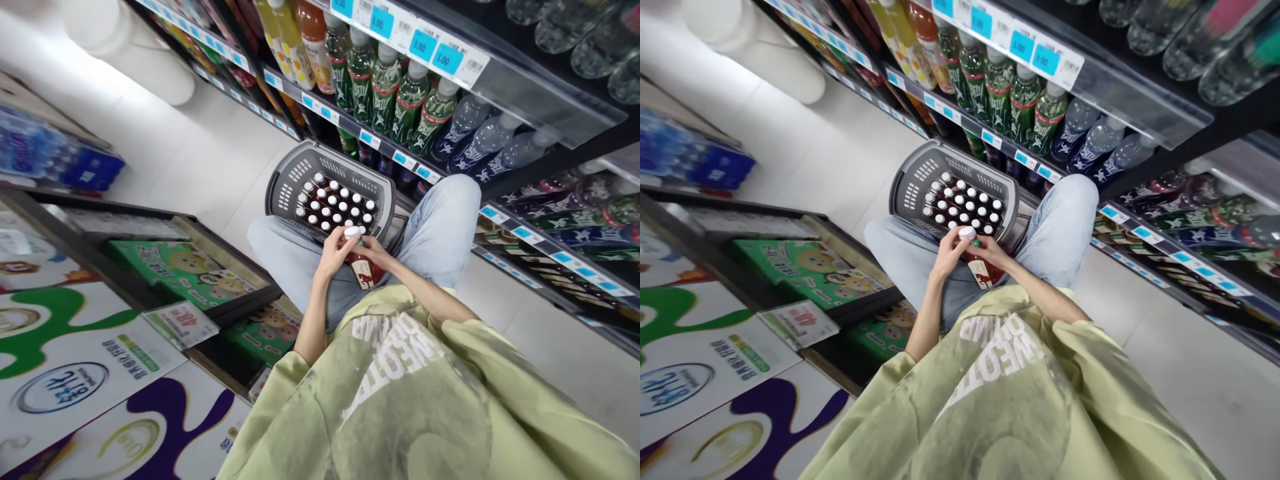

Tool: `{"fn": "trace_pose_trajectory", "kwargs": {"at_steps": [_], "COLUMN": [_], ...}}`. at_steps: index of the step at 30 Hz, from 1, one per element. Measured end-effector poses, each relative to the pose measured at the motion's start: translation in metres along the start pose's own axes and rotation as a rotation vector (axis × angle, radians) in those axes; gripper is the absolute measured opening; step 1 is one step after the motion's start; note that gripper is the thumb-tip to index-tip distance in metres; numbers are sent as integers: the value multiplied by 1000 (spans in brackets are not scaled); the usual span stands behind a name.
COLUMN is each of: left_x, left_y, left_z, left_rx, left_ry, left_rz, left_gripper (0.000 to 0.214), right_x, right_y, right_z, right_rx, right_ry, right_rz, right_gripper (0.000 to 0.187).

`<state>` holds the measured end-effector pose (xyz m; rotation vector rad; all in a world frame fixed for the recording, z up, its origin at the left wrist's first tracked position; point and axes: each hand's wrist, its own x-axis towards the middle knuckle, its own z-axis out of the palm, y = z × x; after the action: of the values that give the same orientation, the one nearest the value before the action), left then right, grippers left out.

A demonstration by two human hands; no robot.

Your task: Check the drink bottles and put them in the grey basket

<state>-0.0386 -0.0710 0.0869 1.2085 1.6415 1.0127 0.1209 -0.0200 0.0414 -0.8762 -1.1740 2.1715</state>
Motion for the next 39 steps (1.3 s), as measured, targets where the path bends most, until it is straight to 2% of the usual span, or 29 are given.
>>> {"fn": "trace_pose_trajectory", "kwargs": {"at_steps": [2, 5, 8, 11, 15, 18, 21, 25, 29, 34, 39], "left_x": [0, -1, -3, -4, 2, 9, 18, 31, 46, 64, 75], "left_y": [4, 12, 18, 22, 25, 25, 20, 4, -16, -33, -40], "left_z": [-15, -39, -57, -65, -56, -46, -40, -39, -31, -13, -8], "left_rx": [91, 248, 384, 515, 784, 952, 1025, 1132, 1254, 1283, 1258], "left_ry": [-70, -119, -79, -17, -1, -25, -43, -115, -305, -521, -527], "left_rz": [-43, -57, -85, -128, -139, -132, -127, -189, -241, -303, -378], "left_gripper": [39, 34, 28, 29, 29, 28, 32, 43, 57, 57, 59], "right_x": [-1, -7, -12, -10, -3, -3, -8, -11, -12, -13, -14], "right_y": [1, 5, 12, 18, 22, 24, 24, 11, -9, -20, -21], "right_z": [3, 5, 3, -3, -16, -24, -26, -19, -10, -5, -5], "right_rx": [-100, -240, -395, -576, -884, -1049, -1110, -1333, -1477, -1504, -1499], "right_ry": [-121, -166, -150, -150, -76, -9, -43, -246, -412, -448, -436], "right_rz": [-60, -103, -34, 24, 40, 159, 228, 281, 339, 358, 356], "right_gripper": [46, 63, 80, 79, 69, 43, 28, 33, 47, 48, 49]}}
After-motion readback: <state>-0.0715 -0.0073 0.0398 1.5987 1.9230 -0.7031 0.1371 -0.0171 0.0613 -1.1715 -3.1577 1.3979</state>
